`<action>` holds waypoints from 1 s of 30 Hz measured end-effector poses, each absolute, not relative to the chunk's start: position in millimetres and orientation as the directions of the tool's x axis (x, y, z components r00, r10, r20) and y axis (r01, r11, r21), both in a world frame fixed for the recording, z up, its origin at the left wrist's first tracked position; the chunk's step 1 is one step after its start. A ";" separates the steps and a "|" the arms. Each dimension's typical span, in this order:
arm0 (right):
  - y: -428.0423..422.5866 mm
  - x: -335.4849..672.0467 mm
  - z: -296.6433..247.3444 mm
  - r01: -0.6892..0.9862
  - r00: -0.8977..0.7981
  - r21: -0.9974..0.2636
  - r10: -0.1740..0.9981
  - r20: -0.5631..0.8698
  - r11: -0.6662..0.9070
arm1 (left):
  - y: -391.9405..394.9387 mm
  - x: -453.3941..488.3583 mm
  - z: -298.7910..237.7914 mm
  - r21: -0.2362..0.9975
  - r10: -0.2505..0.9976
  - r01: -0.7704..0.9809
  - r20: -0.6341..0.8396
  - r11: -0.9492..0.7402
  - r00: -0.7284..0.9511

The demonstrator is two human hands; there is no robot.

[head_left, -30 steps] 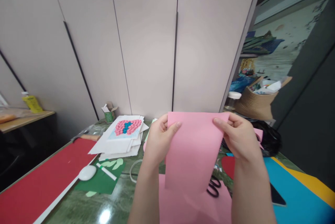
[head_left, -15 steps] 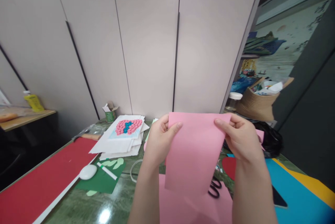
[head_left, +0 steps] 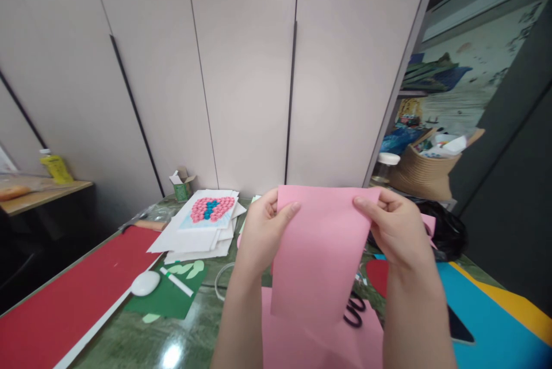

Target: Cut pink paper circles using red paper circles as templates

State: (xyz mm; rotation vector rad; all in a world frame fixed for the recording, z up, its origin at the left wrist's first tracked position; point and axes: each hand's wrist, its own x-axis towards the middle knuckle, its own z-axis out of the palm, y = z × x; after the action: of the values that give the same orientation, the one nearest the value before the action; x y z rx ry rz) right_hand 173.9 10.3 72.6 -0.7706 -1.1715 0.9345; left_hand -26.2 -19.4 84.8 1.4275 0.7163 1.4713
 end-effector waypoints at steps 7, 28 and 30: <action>10.1 178.2 75.2 -0.193 0.111 -0.877 0.898 0.425 0.439 | -17.0 -29.0 83.6 0.893 0.900 -0.202 0.427 -0.402 0.093; 10.8 180.5 76.0 -0.195 0.218 -0.867 0.882 0.418 0.459 | -16.2 -29.5 82.6 0.884 0.900 -0.255 0.426 -0.393 0.089; 11.0 181.4 75.5 -0.203 0.230 -0.864 0.880 0.415 0.460 | -15.7 -30.3 82.5 0.883 0.900 -0.262 0.425 -0.390 0.093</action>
State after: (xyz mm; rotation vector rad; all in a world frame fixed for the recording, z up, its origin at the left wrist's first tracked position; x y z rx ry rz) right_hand 181.4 11.0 75.5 -0.7749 -1.0816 0.8577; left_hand -30.3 -15.7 82.5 1.3844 0.6886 1.4959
